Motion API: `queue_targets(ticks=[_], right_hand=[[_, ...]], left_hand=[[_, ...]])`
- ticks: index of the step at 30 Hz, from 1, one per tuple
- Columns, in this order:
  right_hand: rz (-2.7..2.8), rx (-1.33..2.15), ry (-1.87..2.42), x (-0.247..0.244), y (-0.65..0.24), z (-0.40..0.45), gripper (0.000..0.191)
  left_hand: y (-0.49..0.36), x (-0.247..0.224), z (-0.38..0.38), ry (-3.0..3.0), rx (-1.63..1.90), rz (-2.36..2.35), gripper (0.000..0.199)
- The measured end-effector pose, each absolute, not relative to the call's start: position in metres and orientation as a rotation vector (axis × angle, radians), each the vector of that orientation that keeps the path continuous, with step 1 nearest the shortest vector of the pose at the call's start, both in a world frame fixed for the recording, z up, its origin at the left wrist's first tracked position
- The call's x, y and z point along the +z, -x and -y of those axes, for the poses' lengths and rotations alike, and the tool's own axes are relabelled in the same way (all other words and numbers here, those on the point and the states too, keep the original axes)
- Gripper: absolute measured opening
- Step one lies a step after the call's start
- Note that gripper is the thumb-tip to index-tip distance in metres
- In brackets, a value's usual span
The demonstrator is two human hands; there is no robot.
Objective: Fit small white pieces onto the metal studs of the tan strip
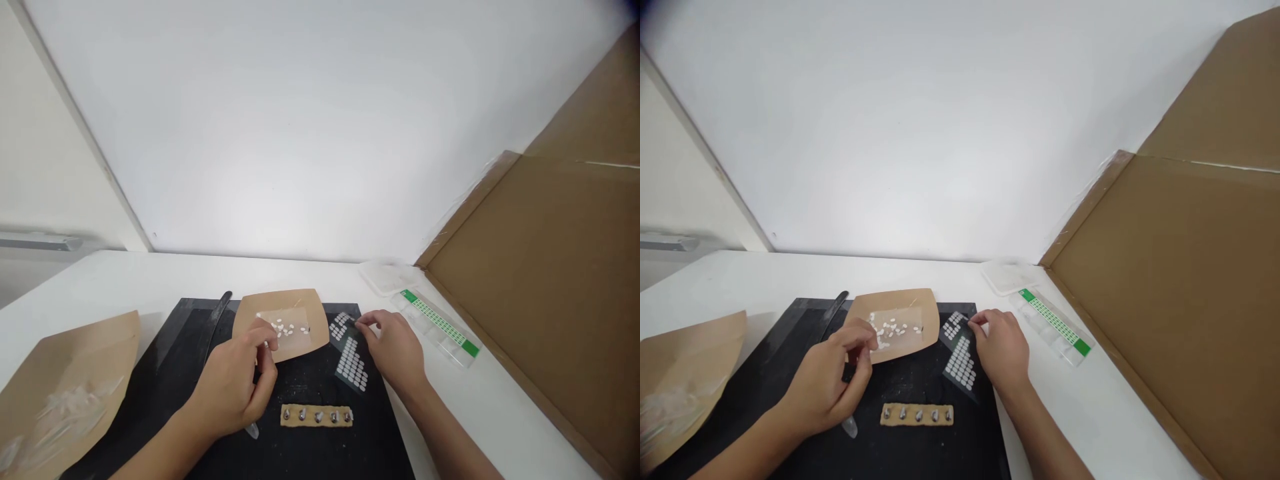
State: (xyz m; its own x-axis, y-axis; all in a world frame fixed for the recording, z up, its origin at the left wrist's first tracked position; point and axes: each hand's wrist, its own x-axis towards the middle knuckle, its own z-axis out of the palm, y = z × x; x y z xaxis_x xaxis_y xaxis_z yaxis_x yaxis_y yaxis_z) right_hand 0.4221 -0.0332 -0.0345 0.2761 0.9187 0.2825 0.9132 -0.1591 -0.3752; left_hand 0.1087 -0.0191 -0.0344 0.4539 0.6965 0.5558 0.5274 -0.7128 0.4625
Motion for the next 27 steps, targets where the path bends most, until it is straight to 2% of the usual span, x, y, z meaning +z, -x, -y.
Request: queue_targets(ticks=[2, 7, 10, 19, 27], right_hand=[[1.618, -0.025, 2.054, -0.029, -0.42, 0.037, 0.012], [1.495, -0.217, 1.86, -0.011, -0.412, 0.046, 0.043], [1.477, -0.24, 1.767, -0.005, -0.411, 0.047, 0.04], [1.089, 0.254, 1.681, -0.01, -0.439, 0.033, 0.04], [0.947, 0.539, 1.627, -0.02, -0.455, 0.025, 0.05]], left_hand=[[-0.109, -0.035, 0.019, -2.499, 1.152, -1.04, 0.015], [-0.112, -0.033, 0.017, -2.511, 1.2, -1.025, 0.016], [-0.112, -0.034, 0.016, -2.529, 1.243, -1.001, 0.017], [-0.11, -0.035, 0.018, -2.534, 1.238, -1.018, 0.016], [-0.112, -0.032, 0.018, -2.549, 1.218, -0.978, 0.018]])
